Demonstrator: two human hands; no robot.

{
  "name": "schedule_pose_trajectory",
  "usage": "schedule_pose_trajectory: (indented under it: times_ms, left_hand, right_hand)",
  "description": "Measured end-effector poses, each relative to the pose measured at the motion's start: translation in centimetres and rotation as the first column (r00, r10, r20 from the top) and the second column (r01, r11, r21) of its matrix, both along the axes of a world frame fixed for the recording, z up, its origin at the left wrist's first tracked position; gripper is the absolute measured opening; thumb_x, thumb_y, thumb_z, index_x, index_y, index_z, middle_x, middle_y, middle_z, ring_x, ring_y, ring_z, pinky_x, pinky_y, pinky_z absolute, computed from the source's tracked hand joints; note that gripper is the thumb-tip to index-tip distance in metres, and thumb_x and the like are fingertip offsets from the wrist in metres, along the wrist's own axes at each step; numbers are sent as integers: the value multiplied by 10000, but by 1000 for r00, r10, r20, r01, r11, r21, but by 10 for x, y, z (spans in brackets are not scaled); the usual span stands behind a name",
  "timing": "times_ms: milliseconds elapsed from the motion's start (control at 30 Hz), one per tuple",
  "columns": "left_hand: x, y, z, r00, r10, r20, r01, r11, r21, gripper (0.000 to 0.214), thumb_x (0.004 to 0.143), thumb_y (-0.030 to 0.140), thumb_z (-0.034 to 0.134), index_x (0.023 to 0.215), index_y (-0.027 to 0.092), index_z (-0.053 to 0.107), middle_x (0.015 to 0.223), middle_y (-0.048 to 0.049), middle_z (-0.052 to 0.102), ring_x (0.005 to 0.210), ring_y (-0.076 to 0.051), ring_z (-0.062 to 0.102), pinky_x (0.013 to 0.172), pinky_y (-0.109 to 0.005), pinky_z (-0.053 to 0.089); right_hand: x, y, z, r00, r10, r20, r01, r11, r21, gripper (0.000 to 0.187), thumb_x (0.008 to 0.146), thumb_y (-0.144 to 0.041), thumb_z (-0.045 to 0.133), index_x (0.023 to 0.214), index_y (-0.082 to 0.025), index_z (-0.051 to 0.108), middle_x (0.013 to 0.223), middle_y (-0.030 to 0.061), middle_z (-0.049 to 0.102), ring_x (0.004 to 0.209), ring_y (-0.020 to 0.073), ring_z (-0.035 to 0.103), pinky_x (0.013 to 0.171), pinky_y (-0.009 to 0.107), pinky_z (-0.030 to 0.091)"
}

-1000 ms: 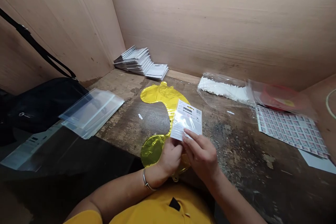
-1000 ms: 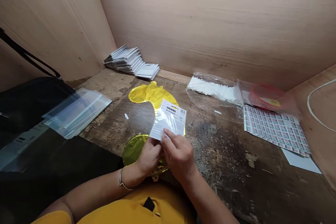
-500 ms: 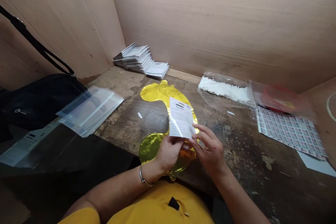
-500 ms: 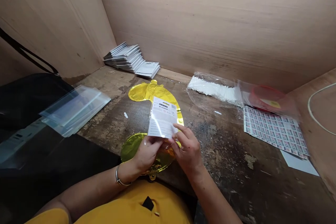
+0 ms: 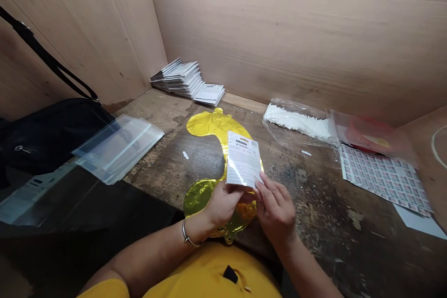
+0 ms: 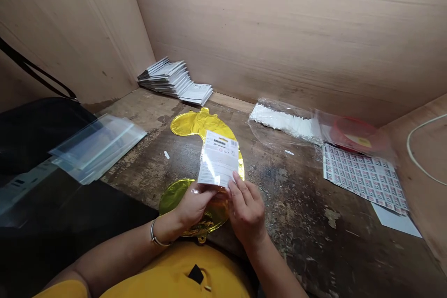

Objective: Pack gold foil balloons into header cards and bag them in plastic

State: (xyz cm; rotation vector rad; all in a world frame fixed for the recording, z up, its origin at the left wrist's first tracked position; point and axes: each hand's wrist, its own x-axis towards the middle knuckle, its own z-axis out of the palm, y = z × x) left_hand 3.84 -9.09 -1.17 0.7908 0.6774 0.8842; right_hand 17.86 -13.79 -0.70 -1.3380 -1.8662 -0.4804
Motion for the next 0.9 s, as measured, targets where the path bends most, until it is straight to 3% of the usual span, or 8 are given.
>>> schedule_pose_trajectory:
  times_ms: [133, 233, 400, 500, 600, 700, 800, 900]
  left_hand:
    - [-5, 2, -4, 997, -75, 4, 75, 990, -117, 296, 710, 332, 743, 924, 133, 700, 853, -70, 747, 664, -157, 694, 677, -280, 574]
    - [-8, 4, -4, 998, -60, 1, 60, 983, -176, 279, 697, 270, 726, 939, 138, 684, 815, -53, 744, 623, -146, 692, 616, -240, 558]
    - [-12, 6, -2, 987, -163, -7, 161, 978, -133, 345, 739, 322, 703, 1018, 122, 664, 876, -96, 747, 667, -180, 710, 635, -270, 563]
    - [-27, 13, 2, 957, -238, -169, 226, 970, -85, 498, 797, 399, 661, 1189, 98, 600, 916, -134, 738, 694, -198, 712, 633, -289, 557]
    - [-47, 30, 5, 884, 42, -466, 102, 955, 280, 670, 870, 379, 587, 1453, 151, 349, 1068, -145, 709, 897, -233, 702, 801, -394, 556]
    - [-54, 48, 2, 717, 343, -607, 358, 567, 742, 702, 836, 351, 650, 1460, 207, 363, 1406, -162, 515, 1330, -309, 451, 1105, -527, 332]
    - [-40, 61, -5, 573, 299, -763, 765, 139, 629, 626, 826, 416, 659, 1382, 194, 477, 1489, -163, 416, 1402, -341, 342, 1154, -561, 211]
    - [-19, 66, -4, 486, 312, -816, 843, 79, 532, 472, 871, 371, 593, 1284, 148, 548, 1380, -184, 532, 1311, -334, 471, 1132, -549, 265]
  right_hand:
    - [9, -1, 12, 956, -88, -280, 20, 971, -239, 191, 851, -310, 667, 1015, -223, 710, 1361, 147, 567, 1084, 291, 615, 870, 472, 550]
    - [13, -1, 16, 742, -229, -630, -103, 890, -444, 495, 819, -489, 661, 1214, -192, 629, 1279, 179, 606, 927, 267, 678, 717, 410, 593]
    - [8, 9, 7, 298, -462, -835, -645, 548, -533, 468, 764, -551, 661, 982, -138, 641, 583, -3, 605, 436, 132, 535, 430, 266, 474]
    - [12, 19, 2, 365, -464, -807, -537, 603, -590, 426, 732, -588, 636, 816, -173, 586, 563, -31, 574, 398, 95, 469, 402, 233, 421]
    - [21, 24, -3, 502, -471, -726, -428, 594, -681, 432, 752, -630, 537, 712, -201, 525, 486, -49, 530, 327, 83, 388, 340, 220, 355]
    - [26, 25, -3, 630, -452, -631, -379, 530, -758, 365, 739, -545, 592, 621, -202, 550, 399, -43, 503, 296, 109, 391, 315, 228, 319]
    - [39, 35, 15, 747, -433, -504, -195, 583, -789, 277, 780, -427, 615, 619, -201, 597, 485, 3, 590, 445, 157, 535, 433, 250, 401]
    - [71, 75, 41, 854, -503, -137, 285, 670, -686, 264, 922, -328, 455, 861, -195, 675, 824, 67, 720, 764, 198, 645, 669, 289, 482]
